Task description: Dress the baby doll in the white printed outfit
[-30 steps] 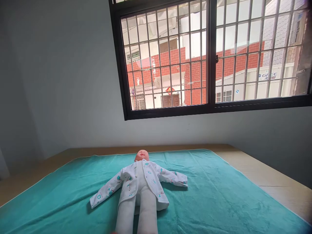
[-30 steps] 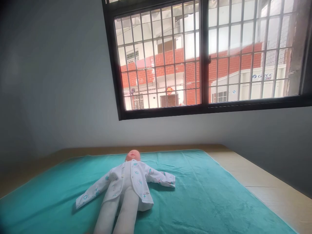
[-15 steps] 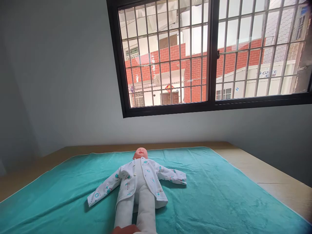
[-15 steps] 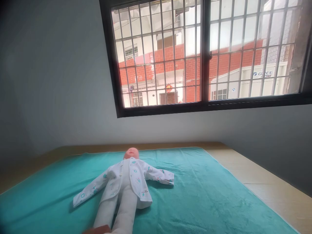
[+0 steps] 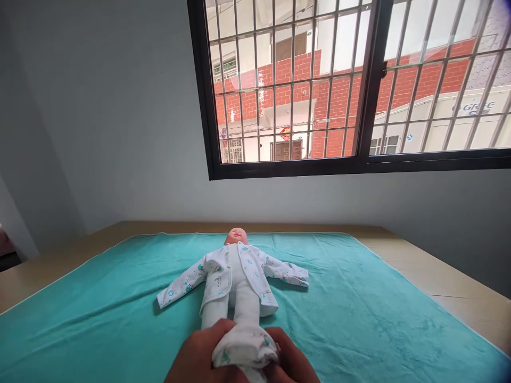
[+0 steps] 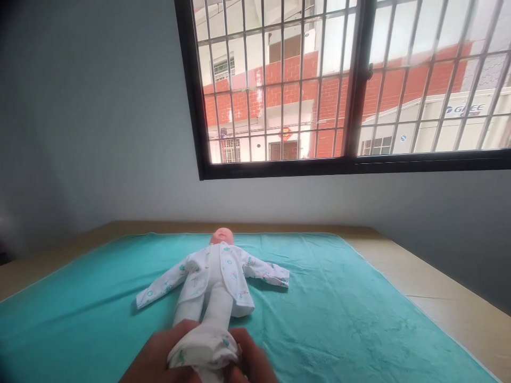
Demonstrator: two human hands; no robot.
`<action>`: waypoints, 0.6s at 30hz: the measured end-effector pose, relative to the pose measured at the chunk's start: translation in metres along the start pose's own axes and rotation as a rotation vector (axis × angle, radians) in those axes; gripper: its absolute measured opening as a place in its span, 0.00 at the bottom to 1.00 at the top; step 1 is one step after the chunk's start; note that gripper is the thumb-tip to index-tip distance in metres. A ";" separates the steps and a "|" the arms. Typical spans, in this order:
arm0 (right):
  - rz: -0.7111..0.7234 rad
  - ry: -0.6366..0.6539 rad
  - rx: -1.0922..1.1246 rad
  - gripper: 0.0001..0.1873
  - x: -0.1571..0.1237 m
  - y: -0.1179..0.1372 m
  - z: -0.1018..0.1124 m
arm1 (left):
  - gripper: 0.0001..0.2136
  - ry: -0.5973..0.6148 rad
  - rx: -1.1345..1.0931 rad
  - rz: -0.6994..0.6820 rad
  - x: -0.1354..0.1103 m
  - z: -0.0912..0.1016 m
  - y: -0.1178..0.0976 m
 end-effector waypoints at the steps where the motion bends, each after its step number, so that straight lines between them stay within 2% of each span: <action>1: -0.011 0.012 0.045 0.24 0.002 0.000 -0.001 | 0.10 -0.021 0.010 0.005 0.002 0.000 -0.002; 3: -0.042 0.014 0.121 0.21 0.006 0.002 -0.001 | 0.10 -0.023 0.027 -0.035 0.004 0.001 -0.005; 6: -0.111 0.028 0.175 0.18 0.008 0.010 0.002 | 0.11 0.051 0.001 -0.079 0.003 0.002 -0.004; 11: -0.244 0.048 0.242 0.14 0.013 0.020 0.020 | 0.26 0.225 -0.207 0.059 -0.006 0.014 0.004; 13: -0.286 0.095 0.340 0.14 0.015 0.021 0.027 | 0.26 0.274 -0.373 0.070 -0.009 0.021 0.010; 15: -0.311 0.160 0.443 0.15 0.015 0.021 0.032 | 0.24 0.255 -0.470 0.121 -0.012 0.027 0.016; 18: -0.354 0.167 0.481 0.17 0.016 0.019 0.033 | 0.21 0.227 -0.439 0.259 -0.014 0.034 0.025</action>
Point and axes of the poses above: each hand's wrist, its own x-axis towards the middle knuckle, its own z-axis out of the back of the hand, y = z × x, the point moved 1 cm from there along x, towards the middle knuckle, and after that the axes turned 1 degree about -x, right-handed, at the moved point
